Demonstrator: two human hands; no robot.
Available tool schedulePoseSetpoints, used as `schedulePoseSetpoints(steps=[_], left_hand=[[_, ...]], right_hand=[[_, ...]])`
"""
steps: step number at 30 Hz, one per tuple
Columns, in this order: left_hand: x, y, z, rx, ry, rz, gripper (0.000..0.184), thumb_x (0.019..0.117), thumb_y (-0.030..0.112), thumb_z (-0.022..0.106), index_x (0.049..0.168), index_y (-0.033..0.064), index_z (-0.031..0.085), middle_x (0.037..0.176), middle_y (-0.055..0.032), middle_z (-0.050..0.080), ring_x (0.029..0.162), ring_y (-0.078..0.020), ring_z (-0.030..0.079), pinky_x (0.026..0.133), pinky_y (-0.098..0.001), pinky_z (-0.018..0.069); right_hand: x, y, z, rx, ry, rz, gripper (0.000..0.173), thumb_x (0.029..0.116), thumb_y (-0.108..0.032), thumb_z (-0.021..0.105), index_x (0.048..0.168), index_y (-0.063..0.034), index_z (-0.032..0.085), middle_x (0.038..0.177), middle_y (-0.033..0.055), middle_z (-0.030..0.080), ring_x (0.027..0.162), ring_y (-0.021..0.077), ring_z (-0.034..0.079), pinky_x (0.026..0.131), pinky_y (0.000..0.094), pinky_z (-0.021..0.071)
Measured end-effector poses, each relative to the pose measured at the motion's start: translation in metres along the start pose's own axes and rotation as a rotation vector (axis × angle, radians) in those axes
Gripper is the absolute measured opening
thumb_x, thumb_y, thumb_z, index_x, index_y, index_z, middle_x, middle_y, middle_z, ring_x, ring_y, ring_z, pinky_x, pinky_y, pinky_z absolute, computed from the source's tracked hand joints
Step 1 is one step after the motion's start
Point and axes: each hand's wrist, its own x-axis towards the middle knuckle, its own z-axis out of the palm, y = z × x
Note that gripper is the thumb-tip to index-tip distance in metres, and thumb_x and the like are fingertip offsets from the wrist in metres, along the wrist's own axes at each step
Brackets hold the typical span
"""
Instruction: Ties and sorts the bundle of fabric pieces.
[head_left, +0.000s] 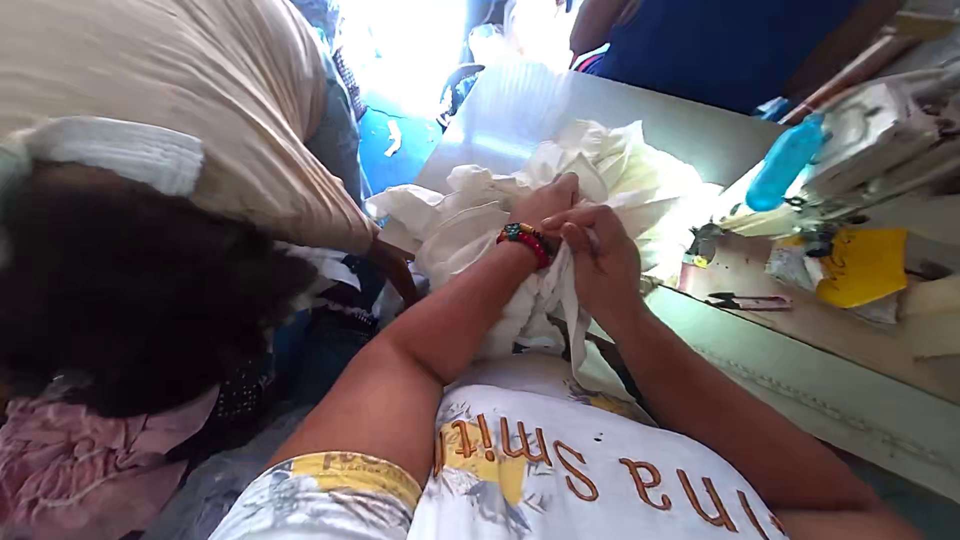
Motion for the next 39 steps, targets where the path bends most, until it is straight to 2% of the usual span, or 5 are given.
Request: schedulePoseSetpoints(steps=[9,19,26,31,39], left_hand=[[-0.046,-0.005,-0.003,-0.923,0.295,0.083,0.031,0.0986,-0.002,0.058,0.129,-0.0079,0.053,0.113,-0.0249,0.065,0.095,-0.0276,0.065,0.082,-0.0414,0.0557],[-0.081,0.000,0.002,-0.675,0.454,0.332,0.025,0.1002,-0.007,0.051,0.120,-0.0109,0.066,0.106,-0.0206,0.071,0.101,-0.0271,0.068,0.092,-0.0392,0.0542],[-0.094,0.007,0.017,-0.082,0.442,0.410,0.034,0.1004,0.021,0.060,0.132,0.0236,0.071,0.152,0.0005,0.055,0.152,-0.0292,0.033,0.121,-0.0690,0.0069],[-0.088,0.009,0.018,-0.064,0.381,0.393,0.042,0.0990,0.018,0.061,0.140,0.0264,0.065,0.150,0.0014,0.057,0.151,-0.0274,0.037,0.122,-0.0681,0.0128],[-0.116,0.001,0.015,-0.156,0.388,0.577,0.035,0.0993,0.017,0.062,0.133,0.0096,0.069,0.132,-0.0133,0.068,0.127,-0.0301,0.061,0.107,-0.0417,0.0476]], right_hand=[[-0.006,0.032,-0.010,-0.335,-0.193,0.257,0.038,0.1040,-0.019,0.054,0.122,0.0142,0.059,0.106,0.0317,0.066,0.095,0.0328,0.067,0.087,0.0474,0.0538],[0.002,0.039,-0.059,0.293,-0.350,0.211,0.041,0.0973,-0.009,0.062,0.137,-0.0127,0.053,0.102,-0.0174,0.072,0.087,-0.0001,0.070,0.083,0.0206,0.0601],[-0.015,0.041,-0.054,0.179,-0.271,0.265,0.021,0.0966,-0.005,0.059,0.097,-0.0224,0.071,0.096,-0.0208,0.071,0.095,-0.0070,0.065,0.090,0.0193,0.0539],[-0.008,0.032,-0.049,0.094,-0.145,0.321,0.019,0.0981,0.002,0.048,0.110,0.0153,0.054,0.101,0.0048,0.068,0.100,0.0046,0.066,0.100,0.0285,0.0532],[-0.001,0.083,-0.064,0.326,-0.224,0.260,0.029,0.0944,-0.012,0.060,0.122,-0.0026,0.061,0.111,0.0020,0.069,0.102,0.0128,0.067,0.094,0.0340,0.0561]])
